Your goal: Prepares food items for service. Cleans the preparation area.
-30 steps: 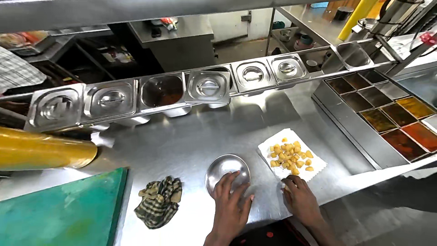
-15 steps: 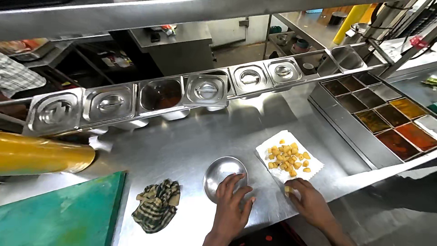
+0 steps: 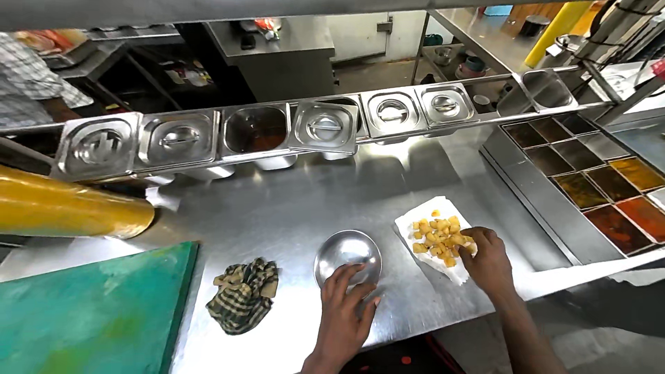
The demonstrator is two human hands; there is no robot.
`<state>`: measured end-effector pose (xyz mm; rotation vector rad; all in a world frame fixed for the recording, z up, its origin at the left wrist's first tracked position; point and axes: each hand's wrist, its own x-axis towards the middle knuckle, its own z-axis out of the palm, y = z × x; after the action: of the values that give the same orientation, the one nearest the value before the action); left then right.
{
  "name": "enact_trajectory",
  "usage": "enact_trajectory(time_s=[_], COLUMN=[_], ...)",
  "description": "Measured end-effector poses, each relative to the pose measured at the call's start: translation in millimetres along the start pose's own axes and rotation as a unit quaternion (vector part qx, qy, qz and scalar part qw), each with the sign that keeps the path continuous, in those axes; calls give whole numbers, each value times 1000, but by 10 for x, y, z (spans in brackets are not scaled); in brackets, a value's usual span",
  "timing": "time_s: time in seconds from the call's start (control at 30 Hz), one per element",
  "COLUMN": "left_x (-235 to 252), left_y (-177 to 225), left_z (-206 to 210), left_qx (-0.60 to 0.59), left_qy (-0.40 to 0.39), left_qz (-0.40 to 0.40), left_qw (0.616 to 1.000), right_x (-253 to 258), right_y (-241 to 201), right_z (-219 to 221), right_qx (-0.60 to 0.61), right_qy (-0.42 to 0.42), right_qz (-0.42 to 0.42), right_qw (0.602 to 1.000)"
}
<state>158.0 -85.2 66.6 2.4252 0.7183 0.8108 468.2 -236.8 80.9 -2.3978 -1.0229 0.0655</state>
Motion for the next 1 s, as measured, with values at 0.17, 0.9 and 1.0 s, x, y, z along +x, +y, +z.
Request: enact_trajectory(time_s=[0.17,0.9,1.0], left_x=[8,-76,-193], left_y=[-41,-794,-869], left_z=[3,-602,-615], left_qx=[-4,-36,-61], left_qy=[15,50,48], left_qz=[1,-227,-177], left_qw=[1000,972,981], right_x=[-215,-156,-205], right_y=[-316,-714,-890], right_z=[430,687,615], right_qx=[-111,-252,-236], right_qy=[3,-44,-100], right_qz=[-130,-86,-23], right_qw=[985,963,966])
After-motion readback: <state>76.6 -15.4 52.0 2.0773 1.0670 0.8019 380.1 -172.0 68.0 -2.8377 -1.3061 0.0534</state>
